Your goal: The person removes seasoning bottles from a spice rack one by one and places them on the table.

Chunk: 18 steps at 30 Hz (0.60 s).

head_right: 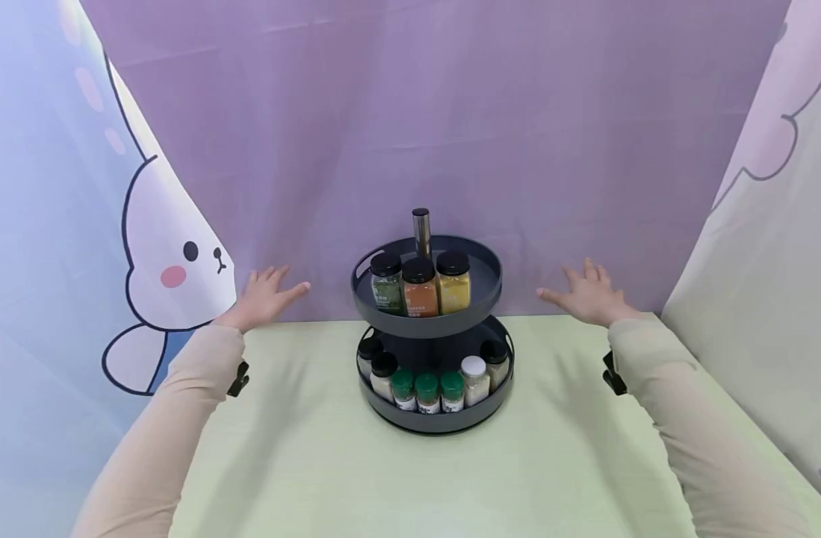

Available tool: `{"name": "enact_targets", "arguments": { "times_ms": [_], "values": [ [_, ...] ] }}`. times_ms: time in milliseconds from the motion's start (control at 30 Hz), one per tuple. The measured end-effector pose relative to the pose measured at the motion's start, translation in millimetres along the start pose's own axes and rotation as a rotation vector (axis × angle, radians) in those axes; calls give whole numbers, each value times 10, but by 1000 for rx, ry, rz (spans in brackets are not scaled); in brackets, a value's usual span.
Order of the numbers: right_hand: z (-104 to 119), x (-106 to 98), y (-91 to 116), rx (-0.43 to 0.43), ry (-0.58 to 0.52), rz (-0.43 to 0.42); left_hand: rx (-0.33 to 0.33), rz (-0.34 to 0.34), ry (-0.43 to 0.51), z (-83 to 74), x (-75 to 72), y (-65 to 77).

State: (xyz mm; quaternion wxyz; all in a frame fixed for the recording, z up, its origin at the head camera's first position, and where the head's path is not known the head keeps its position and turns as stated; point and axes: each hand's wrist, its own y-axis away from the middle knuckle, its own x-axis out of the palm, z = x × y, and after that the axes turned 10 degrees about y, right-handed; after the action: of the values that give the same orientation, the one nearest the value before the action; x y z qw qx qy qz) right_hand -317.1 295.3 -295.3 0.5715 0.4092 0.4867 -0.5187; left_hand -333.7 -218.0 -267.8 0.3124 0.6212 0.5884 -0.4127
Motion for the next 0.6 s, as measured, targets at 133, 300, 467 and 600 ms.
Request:
{"name": "enact_targets", "arguments": {
  "times_ms": [133, 300, 467, 600],
  "values": [
    [8, -68, 47, -66, -76, -66, 74, 0, 99, -5, -63, 57],
    [1, 76, 186, -84, -163, -132, 99, 34, 246, -44, 77, 173],
    [31, 345, 346, -93, -210, -137, 110, 45, 398, -59, 310, 269],
    [62, 549, 414, -106, -229, -119, 101, 42, 468, -24, 498, 307]
  ]
}}
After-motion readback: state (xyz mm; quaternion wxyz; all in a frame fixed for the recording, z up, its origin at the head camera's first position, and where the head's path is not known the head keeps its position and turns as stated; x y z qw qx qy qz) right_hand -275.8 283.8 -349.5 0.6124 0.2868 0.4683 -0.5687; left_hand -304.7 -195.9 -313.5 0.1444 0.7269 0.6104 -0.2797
